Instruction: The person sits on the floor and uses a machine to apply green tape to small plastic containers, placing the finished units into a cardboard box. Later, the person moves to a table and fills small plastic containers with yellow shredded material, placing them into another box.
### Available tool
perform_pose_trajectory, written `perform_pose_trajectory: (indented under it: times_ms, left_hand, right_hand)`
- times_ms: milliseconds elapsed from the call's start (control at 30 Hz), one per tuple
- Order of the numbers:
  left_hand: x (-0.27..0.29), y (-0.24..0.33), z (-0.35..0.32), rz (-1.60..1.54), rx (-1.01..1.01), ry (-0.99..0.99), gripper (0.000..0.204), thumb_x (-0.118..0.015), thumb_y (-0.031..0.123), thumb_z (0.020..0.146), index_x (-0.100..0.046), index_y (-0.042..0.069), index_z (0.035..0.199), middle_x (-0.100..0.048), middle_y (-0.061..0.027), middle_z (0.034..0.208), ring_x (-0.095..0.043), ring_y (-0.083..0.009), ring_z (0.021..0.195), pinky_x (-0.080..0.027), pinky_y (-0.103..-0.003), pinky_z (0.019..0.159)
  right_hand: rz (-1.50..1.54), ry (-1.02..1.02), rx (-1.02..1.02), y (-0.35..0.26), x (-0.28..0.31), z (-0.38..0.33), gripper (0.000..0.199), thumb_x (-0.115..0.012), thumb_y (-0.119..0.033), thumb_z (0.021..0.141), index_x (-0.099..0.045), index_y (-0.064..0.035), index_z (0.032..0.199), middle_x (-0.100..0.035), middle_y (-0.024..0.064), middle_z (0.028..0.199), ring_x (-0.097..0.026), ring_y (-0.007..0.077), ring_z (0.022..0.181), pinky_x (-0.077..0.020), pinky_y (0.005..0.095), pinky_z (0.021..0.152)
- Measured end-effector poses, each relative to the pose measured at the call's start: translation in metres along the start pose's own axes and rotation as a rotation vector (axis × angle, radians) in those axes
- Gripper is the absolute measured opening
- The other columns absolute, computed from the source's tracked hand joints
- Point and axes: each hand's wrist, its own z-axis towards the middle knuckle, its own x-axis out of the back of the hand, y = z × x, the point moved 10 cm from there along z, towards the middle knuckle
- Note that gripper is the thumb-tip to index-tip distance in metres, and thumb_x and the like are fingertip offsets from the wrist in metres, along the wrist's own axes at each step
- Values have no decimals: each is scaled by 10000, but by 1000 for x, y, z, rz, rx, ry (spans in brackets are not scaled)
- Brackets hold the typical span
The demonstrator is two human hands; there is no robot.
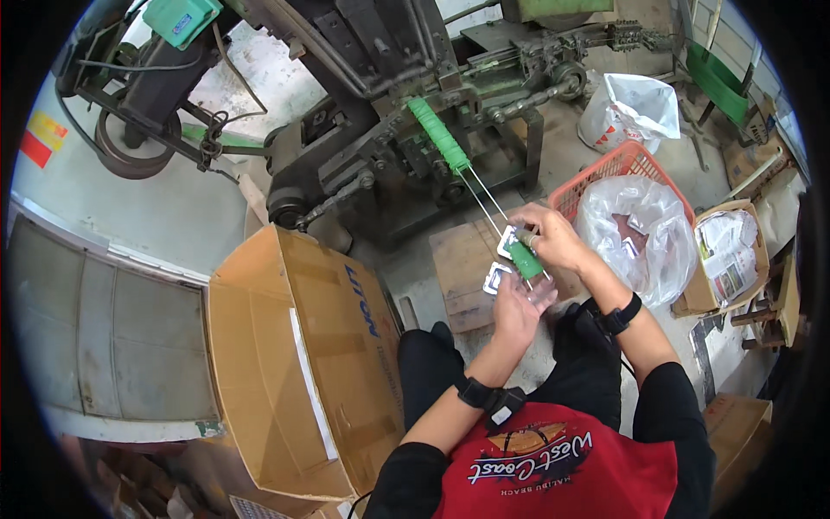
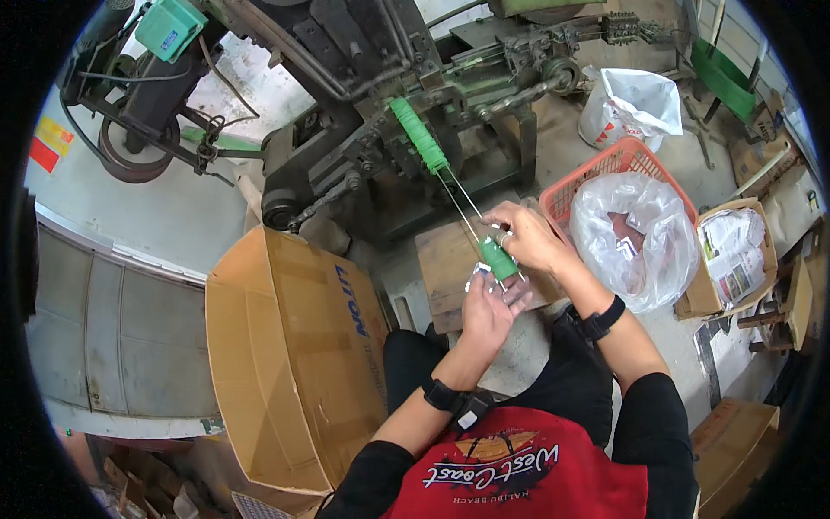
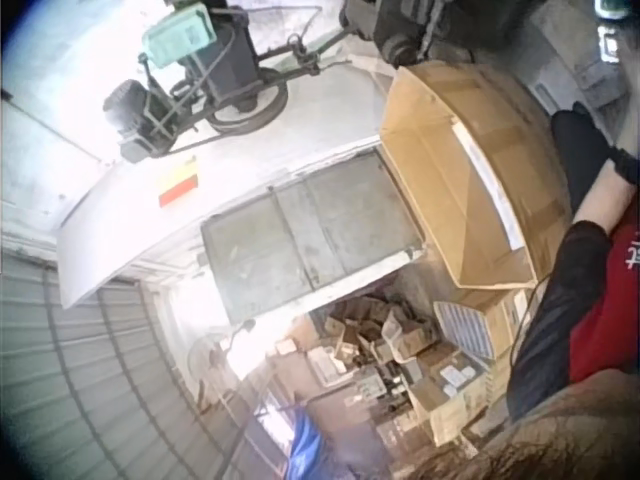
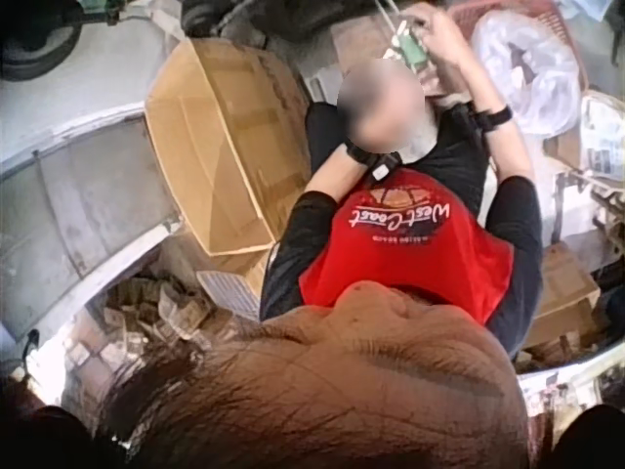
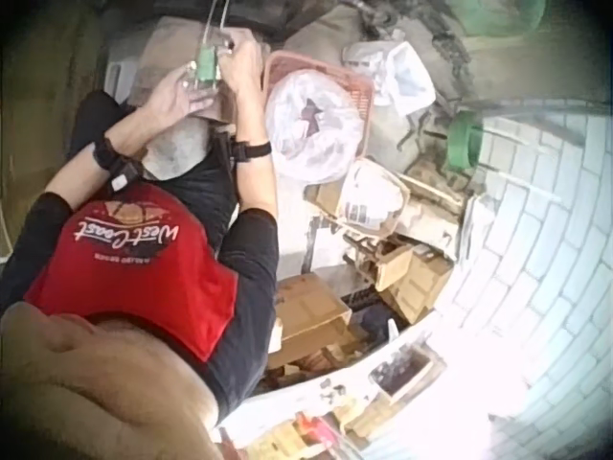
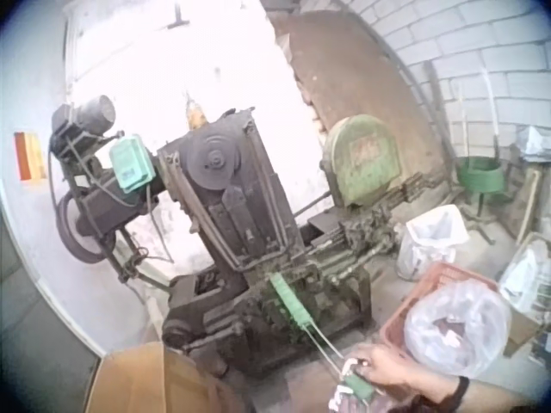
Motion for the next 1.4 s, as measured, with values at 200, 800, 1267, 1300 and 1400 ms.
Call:
perform_pose_trajectory:
  times_ms: [200, 800, 1267, 1300, 1400]
  left_hand:
    - [-5, 18, 6, 70, -64, 49, 351, -335, 393, 965, -471, 119, 1140, -566, -59, 1081, -562, -218, 981, -491, -434, 763]
    - [-44, 25, -100, 936, 184, -191, 303, -505, 315, 915, -556, 24, 985, -622, -103, 739, -611, -185, 564, -490, -281, 410]
    - [182, 491, -236, 1019, -952, 801, 255, -669, 240, 827, -626, 2, 743, -586, -38, 592, -519, -87, 471, -372, -243, 348]
    - [226, 496, -223, 1014, -936, 836, 252, -675, 232, 818, -634, -8, 752, -585, -38, 593, -532, -93, 505, -388, -254, 361]
    - [347, 491, -169, 1011, -975, 885, 187, -664, 180, 807, -658, -6, 790, -579, -39, 588, -589, -142, 598, -449, -298, 401]
  right_hand:
    - [-50, -76, -106, -13, 3, -27, 175, -561, -18, 755, -642, -5, 909, -647, 148, 841, -619, 278, 799, -471, 344, 742]
    - [-325, 377, -274, 52, 23, -134, 156, -570, -66, 752, -635, -26, 888, -618, 204, 864, -594, 373, 839, -462, 432, 724]
    - [-558, 71, -229, 127, -118, -98, 339, -558, -220, 844, -550, -68, 1147, -589, 208, 1059, -577, 397, 910, -473, 456, 740]
    - [-581, 72, -211, 123, -118, -96, 317, -551, -211, 851, -566, -59, 1129, -590, 210, 1060, -582, 396, 899, -476, 451, 735]
    - [-675, 64, -177, 125, -117, -92, 258, -528, -190, 872, -618, -50, 1070, -610, 213, 1020, -605, 386, 837, -485, 439, 700]
